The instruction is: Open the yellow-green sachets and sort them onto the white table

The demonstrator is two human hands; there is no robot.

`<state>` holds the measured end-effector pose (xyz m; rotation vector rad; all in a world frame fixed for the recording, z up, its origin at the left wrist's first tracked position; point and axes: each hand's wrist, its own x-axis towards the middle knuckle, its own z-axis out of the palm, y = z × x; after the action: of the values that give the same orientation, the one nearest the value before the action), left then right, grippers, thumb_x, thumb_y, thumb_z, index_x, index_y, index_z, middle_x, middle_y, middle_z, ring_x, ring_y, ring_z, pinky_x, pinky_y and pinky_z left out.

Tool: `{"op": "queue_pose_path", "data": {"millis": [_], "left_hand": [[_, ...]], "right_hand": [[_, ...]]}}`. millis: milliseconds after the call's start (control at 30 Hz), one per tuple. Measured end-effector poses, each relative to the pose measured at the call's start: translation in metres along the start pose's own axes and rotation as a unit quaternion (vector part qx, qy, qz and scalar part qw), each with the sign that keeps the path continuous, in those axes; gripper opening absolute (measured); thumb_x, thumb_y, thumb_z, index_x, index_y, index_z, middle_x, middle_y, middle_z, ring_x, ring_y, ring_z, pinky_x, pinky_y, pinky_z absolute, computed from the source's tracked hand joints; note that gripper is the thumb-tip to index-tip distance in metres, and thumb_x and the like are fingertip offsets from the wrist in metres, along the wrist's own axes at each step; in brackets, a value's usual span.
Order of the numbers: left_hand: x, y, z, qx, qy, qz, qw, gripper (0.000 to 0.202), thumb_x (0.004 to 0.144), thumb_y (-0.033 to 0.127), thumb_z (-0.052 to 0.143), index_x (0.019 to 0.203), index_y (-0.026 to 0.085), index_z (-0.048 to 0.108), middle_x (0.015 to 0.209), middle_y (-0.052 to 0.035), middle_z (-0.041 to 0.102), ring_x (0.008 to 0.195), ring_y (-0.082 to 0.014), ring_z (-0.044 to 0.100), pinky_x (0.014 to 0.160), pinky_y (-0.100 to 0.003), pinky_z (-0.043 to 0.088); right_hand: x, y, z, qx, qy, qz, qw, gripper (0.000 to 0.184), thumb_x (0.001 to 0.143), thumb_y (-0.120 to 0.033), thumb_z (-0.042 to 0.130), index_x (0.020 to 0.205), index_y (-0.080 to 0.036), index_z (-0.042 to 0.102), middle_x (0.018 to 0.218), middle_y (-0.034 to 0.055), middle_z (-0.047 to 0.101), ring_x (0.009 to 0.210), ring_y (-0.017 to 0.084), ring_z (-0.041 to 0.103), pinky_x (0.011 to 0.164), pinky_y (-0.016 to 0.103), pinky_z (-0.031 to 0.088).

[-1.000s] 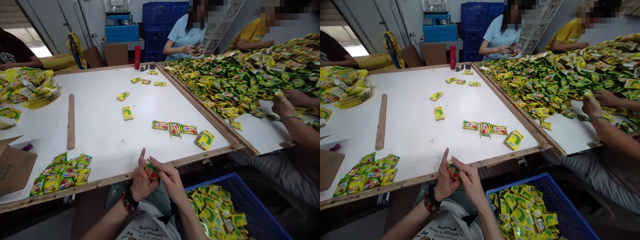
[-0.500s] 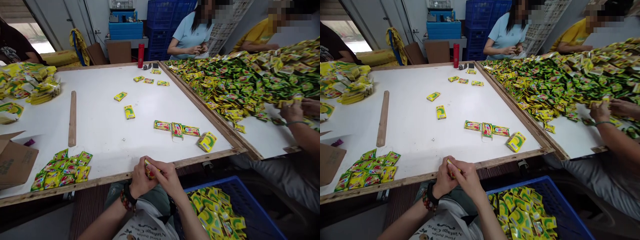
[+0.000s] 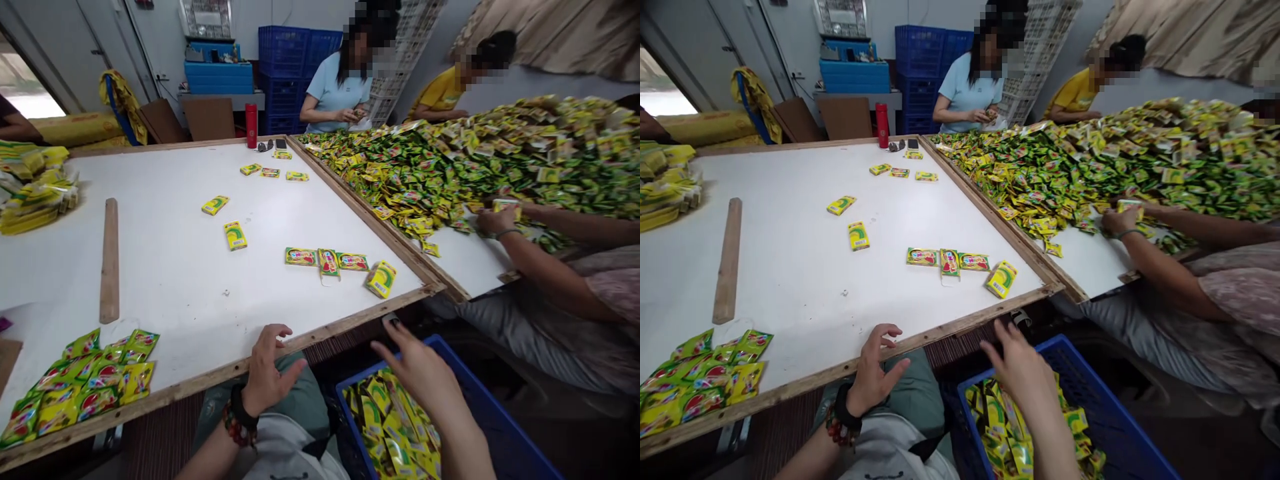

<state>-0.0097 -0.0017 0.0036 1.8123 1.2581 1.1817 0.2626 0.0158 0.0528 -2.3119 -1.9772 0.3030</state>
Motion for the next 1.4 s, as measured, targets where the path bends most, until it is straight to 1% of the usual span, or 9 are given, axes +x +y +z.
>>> {"op": "queue_pose_path", "data": {"millis": [133,267,400,533,733,967,1100,1200,1400], "left_hand": [[0.002,0.002,0.006,0.033,-0.008,0.0,0.999,0.011,0.088,0.023,0.052,0.098,0.02,0.056,0.095,-0.0072,0.06,0.087,-0.0192,0.058,0.069,-0.029,0.052],[0.003,0.005,0.005,-0.006,0.03,-0.079,0.996,0.015,0.092,0.028,0.048,0.093,0.019,0.06,0.092,-0.0072,0.063,0.081,-0.0179,0.061,0.068,-0.029,0.053],[0.009,0.013,-0.003,-0.11,0.051,-0.136,0.983,0.035,0.095,0.039,0.045,0.124,0.02,0.052,0.127,-0.0124,0.058,0.112,-0.0232,0.059,0.089,-0.037,0.053],[0.019,0.024,-0.004,-0.118,-0.002,-0.073,0.99,0.071,0.084,0.044,0.062,0.143,0.021,0.029,0.148,-0.0145,0.039,0.132,-0.0289,0.043,0.108,-0.047,0.039],[0.011,0.012,0.013,0.006,0.054,-0.097,0.994,0.073,0.08,0.034,0.063,0.139,0.02,0.024,0.131,-0.0159,0.056,0.112,-0.0269,0.06,0.094,-0.044,0.05],[-0.001,-0.006,0.021,0.069,0.128,0.053,0.988,0.044,0.076,0.022,0.061,0.114,0.023,0.039,0.128,-0.0149,0.056,0.11,-0.0253,0.061,0.087,-0.041,0.053],[0.003,-0.001,0.018,0.074,0.084,0.014,0.994,0.066,0.074,0.027,0.063,0.13,0.019,0.028,0.142,-0.0228,0.042,0.108,-0.0262,0.062,0.085,-0.041,0.053],[0.005,-0.001,0.017,0.077,0.007,-0.03,0.997,0.063,0.073,0.029,0.063,0.129,0.019,0.034,0.121,-0.015,0.06,0.086,-0.0236,0.067,0.072,-0.037,0.054],[0.005,-0.007,0.02,0.109,0.041,-0.053,0.992,0.056,0.068,0.033,0.066,0.115,0.019,0.04,0.092,-0.0055,0.063,0.073,-0.022,0.064,0.061,-0.032,0.049]], "right_hand": [[0.088,0.016,-0.001,0.038,0.053,0.151,0.986,0.08,0.09,-0.055,0.044,0.147,-0.001,0.029,0.123,0.0332,0.06,0.12,0.044,0.055,0.093,0.056,0.044],[0.141,-0.009,0.0,0.092,0.044,0.186,0.977,0.087,0.084,-0.048,0.056,0.145,0.006,0.026,0.118,0.0392,0.059,0.119,0.048,0.053,0.095,0.067,0.036],[0.095,-0.05,0.009,0.253,-0.005,0.035,0.967,0.094,0.08,-0.045,0.062,0.152,-0.011,0.013,0.118,0.0188,0.067,0.104,0.029,0.066,0.091,0.047,0.05],[0.012,-0.09,0.027,0.556,-0.173,-0.235,0.778,0.079,0.077,-0.047,0.068,0.146,-0.025,0.037,0.125,0.011,0.064,0.11,0.025,0.063,0.095,0.042,0.049],[-0.018,-0.12,0.045,0.683,-0.233,-0.148,0.676,0.062,0.081,-0.064,0.053,0.119,-0.017,0.066,0.112,0.0131,0.071,0.104,0.029,0.067,0.089,0.043,0.054],[-0.018,-0.14,0.046,0.706,-0.15,-0.058,0.69,0.045,0.077,-0.047,0.069,0.115,-0.023,0.07,0.115,0.0064,0.072,0.104,0.027,0.068,0.095,0.043,0.052],[-0.024,-0.136,0.037,0.626,-0.098,-0.143,0.76,0.034,0.084,-0.039,0.063,0.114,-0.025,0.071,0.117,0.0057,0.071,0.108,0.027,0.067,0.095,0.044,0.052],[-0.025,-0.135,0.035,0.561,-0.028,-0.164,0.811,0.029,0.083,-0.033,0.064,0.109,-0.024,0.073,0.108,0.0048,0.074,0.096,0.028,0.072,0.084,0.041,0.058],[-0.018,-0.138,0.03,0.541,-0.024,-0.167,0.824,0.027,0.087,-0.029,0.058,0.11,-0.024,0.072,0.107,0.0016,0.074,0.093,0.026,0.073,0.082,0.043,0.06]]}}
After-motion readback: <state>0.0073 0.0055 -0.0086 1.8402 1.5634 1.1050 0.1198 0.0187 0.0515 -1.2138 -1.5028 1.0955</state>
